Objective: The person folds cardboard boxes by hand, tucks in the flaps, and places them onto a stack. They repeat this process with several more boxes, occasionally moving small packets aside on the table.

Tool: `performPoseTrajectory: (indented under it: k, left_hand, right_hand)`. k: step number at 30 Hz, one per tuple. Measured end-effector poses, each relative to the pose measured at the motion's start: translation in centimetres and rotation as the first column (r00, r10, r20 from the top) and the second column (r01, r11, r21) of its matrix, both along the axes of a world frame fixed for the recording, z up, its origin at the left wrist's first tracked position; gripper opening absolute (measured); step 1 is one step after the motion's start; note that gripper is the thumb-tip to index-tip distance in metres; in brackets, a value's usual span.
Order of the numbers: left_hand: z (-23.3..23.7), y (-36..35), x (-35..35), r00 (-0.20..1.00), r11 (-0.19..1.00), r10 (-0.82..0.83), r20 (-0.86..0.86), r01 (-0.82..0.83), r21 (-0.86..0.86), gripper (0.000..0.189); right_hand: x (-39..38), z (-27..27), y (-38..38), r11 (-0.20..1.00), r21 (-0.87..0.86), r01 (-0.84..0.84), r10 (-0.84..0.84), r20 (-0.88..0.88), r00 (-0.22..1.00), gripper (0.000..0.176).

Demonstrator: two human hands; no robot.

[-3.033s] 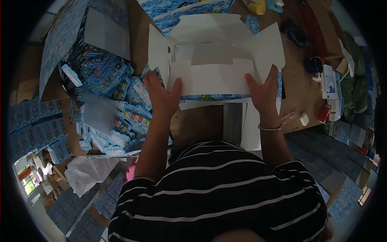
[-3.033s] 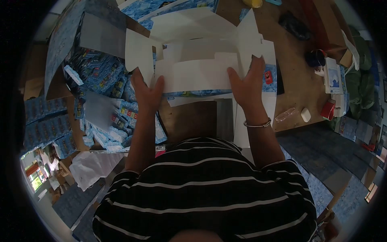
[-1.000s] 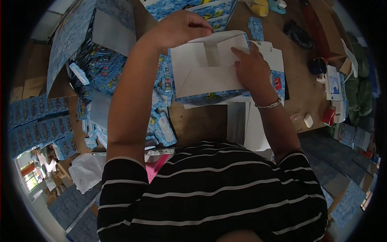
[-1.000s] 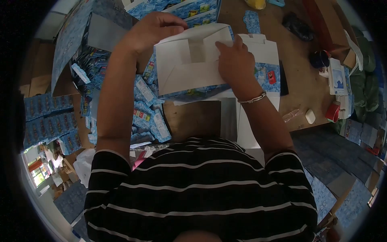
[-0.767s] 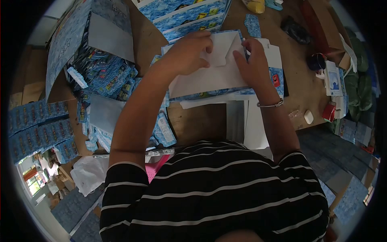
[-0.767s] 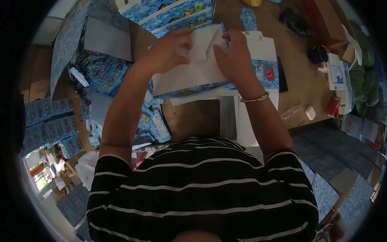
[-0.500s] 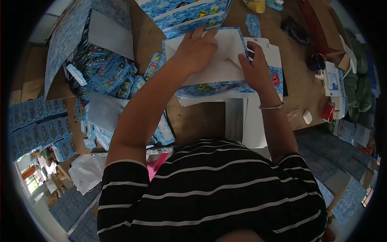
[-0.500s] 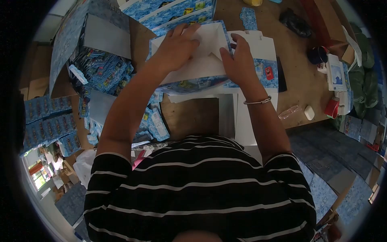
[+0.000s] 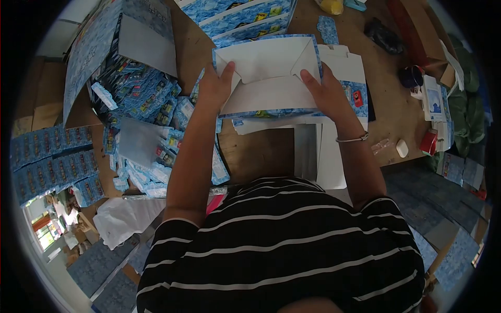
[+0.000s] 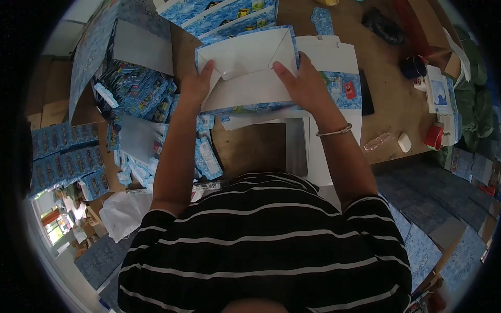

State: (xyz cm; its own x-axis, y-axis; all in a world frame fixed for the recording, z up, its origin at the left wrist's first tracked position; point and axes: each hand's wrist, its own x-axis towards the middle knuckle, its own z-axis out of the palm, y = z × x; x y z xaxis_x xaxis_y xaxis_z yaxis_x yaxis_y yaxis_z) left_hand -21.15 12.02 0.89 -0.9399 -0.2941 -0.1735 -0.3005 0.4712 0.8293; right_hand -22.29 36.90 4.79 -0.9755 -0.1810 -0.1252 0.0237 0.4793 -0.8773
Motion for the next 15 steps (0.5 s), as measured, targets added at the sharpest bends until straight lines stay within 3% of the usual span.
performPoseTrajectory:
  k: [1,2,3,4,5,7,8,10,14,15]
  left_hand:
    - [0.4,0.0,0.4,1.000,0.994,-0.022,-0.017,0.023,0.111,0.074]
    - [0.4,0.0,0.7,1.000,0.994,-0.015,-0.016,0.017,0.112,0.074]
    - [0.4,0.0,1.0,1.000,0.997,-0.010,-0.017,0.009,-0.070,0.076]
    - [0.5,0.0,1.1,1.000,0.968,-0.006,-0.020,0.000,-0.251,0.079]
    - [1.1,0.5,1.4,1.000,0.968,-0.003,-0.023,-0.003,-0.251,0.079]
    - [2.8,2.1,2.1,0.995,0.862,-0.091,0.031,0.094,-0.497,0.087]
    - [2.8,2.5,2.0,0.995,0.862,-0.092,0.029,0.094,-0.498,0.087]
    - [2.9,3.1,1.8,0.992,0.687,-0.123,0.027,0.105,-0.719,0.094]
    - [3.0,4.3,0.9,0.985,0.713,-0.144,-0.096,0.036,-0.701,0.096]
    - [2.3,3.9,0.5,0.976,0.842,-0.185,-0.113,0.098,-0.531,0.092]
  right_hand:
    - [0.6,0.7,0.2,0.999,-0.001,-0.050,0.050,-0.015,0.999,0.063]
    - [1.3,1.1,0.3,0.995,0.000,-0.102,0.102,-0.027,0.994,0.066]
    - [2.0,0.8,0.5,0.994,0.001,-0.108,0.108,-0.028,0.994,0.066]
    - [2.8,0.0,0.6,0.986,0.131,-0.104,0.116,-0.090,0.989,0.069]
    - [3.2,-0.4,0.7,0.962,0.259,-0.087,0.129,-0.150,0.980,0.072]
    - [3.5,-0.2,0.8,0.973,0.215,-0.084,0.106,-0.097,0.990,0.075]
    - [3.5,-0.2,0.8,0.982,0.171,-0.076,0.085,-0.044,0.995,0.078]
    - [3.5,-0.2,1.1,0.984,0.153,-0.088,0.095,-0.036,0.995,0.078]
    - [3.3,-1.7,1.8,0.990,0.126,-0.060,0.067,-0.050,0.997,0.078]
    - [3.3,-1.3,1.9,0.991,0.125,-0.054,0.061,-0.054,0.997,0.078]
